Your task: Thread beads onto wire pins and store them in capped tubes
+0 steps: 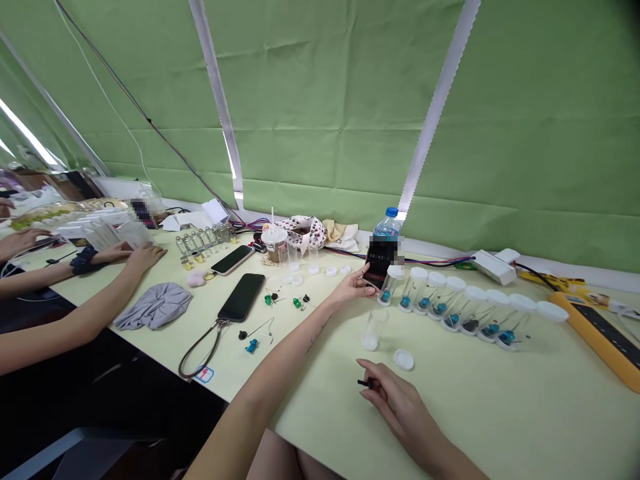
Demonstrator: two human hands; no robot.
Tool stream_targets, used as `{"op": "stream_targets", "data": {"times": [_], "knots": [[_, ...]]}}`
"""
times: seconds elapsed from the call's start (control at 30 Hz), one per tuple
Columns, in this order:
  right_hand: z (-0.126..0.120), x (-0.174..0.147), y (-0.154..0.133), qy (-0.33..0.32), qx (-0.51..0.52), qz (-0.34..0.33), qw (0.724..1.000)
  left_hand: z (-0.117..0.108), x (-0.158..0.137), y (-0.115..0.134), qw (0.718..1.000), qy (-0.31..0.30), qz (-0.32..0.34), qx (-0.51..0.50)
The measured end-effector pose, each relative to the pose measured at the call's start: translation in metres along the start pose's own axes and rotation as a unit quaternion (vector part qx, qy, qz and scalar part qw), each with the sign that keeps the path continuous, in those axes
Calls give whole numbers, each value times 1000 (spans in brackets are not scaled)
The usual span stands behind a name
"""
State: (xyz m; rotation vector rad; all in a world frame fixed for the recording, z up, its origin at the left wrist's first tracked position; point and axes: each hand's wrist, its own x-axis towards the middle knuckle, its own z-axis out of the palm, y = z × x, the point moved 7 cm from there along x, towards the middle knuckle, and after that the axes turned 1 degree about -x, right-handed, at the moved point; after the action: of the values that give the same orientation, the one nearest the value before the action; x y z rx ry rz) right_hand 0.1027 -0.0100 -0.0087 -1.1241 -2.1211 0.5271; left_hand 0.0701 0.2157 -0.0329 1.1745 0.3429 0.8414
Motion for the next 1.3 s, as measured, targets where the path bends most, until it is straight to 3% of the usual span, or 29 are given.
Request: {"op": "stream_targets", "data": {"times": [0.27,0.43,0.57,0.7,0.9,1.3], "knots": [[2,-1,5,2,14,-3,1000,4,-12,15,1000,12,0,20],[-16,2,12,84,53,18,995,-7,-58,52,981,169,89,34],[-27,4,17,139,67,34,987,8,-120,75,954,249,146,79],[-30,4,20,161,84,48,982,36,-150,66,964,219,114,98],[-34,4,21,184,88,48,978,65,-146,41,989,102,45,95],[-36,5,20,192,83,41,977,68,-146,28,993,99,2,69]]}}
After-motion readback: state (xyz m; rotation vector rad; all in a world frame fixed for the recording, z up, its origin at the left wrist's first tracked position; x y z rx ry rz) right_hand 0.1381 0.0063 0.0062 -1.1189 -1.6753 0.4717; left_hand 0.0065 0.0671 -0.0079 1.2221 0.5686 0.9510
